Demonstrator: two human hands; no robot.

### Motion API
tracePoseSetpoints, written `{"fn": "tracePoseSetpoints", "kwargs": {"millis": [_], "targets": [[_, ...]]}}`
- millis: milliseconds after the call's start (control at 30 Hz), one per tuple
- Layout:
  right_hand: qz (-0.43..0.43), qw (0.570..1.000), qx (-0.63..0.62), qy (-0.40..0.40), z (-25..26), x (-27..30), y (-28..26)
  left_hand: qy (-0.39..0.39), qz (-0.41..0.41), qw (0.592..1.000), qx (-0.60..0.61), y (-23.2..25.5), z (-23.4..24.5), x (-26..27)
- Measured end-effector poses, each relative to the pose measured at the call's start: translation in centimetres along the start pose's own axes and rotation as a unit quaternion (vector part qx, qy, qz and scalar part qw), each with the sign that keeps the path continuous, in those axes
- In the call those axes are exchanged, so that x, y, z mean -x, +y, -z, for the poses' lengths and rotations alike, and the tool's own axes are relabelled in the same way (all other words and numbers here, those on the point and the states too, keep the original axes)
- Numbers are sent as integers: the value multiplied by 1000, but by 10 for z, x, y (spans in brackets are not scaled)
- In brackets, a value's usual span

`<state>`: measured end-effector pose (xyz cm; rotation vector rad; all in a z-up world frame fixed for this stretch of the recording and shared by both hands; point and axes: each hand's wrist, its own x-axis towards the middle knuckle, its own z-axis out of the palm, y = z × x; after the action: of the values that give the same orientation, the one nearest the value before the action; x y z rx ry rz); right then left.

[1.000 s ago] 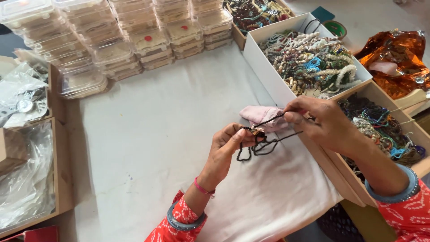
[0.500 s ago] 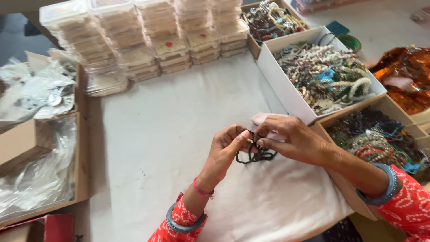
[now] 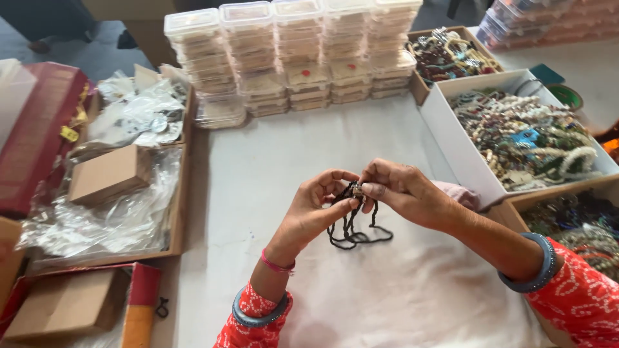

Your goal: The person closes a small plastic container and places it on a stack. They then pick up a black beaded necklace from a box, unfold it, and wipe it with a pink cloth. The person folds the necklace and continues to wipe it with the cloth.

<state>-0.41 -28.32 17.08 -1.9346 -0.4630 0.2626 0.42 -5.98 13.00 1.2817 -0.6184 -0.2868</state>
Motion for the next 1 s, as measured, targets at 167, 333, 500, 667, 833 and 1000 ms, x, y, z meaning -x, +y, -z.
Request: {"fn": "tracePoseSetpoints", "kwargs": {"millis": [167,333,500,667,833,1000], "targets": [[27,998,-61,-18,-6,-27,2,11,-22,997,67,5,23,3],[79,989,-123,-21,-15,-37,18,18,-51,996,78,10,32,5],[77,981,-177,30,-34,-28,25,39,-19,998,43,8,31,4],[53,980,-186,48,-36,-30,40,38,-6,998,42,-2,29,2],[71,979,-186,51,-28,-33,53,76,7,997,-21,-2,25,-2],[43,980,-181,77,-22,-32,44,250,-69,927,-269,4,16,-5]]}}
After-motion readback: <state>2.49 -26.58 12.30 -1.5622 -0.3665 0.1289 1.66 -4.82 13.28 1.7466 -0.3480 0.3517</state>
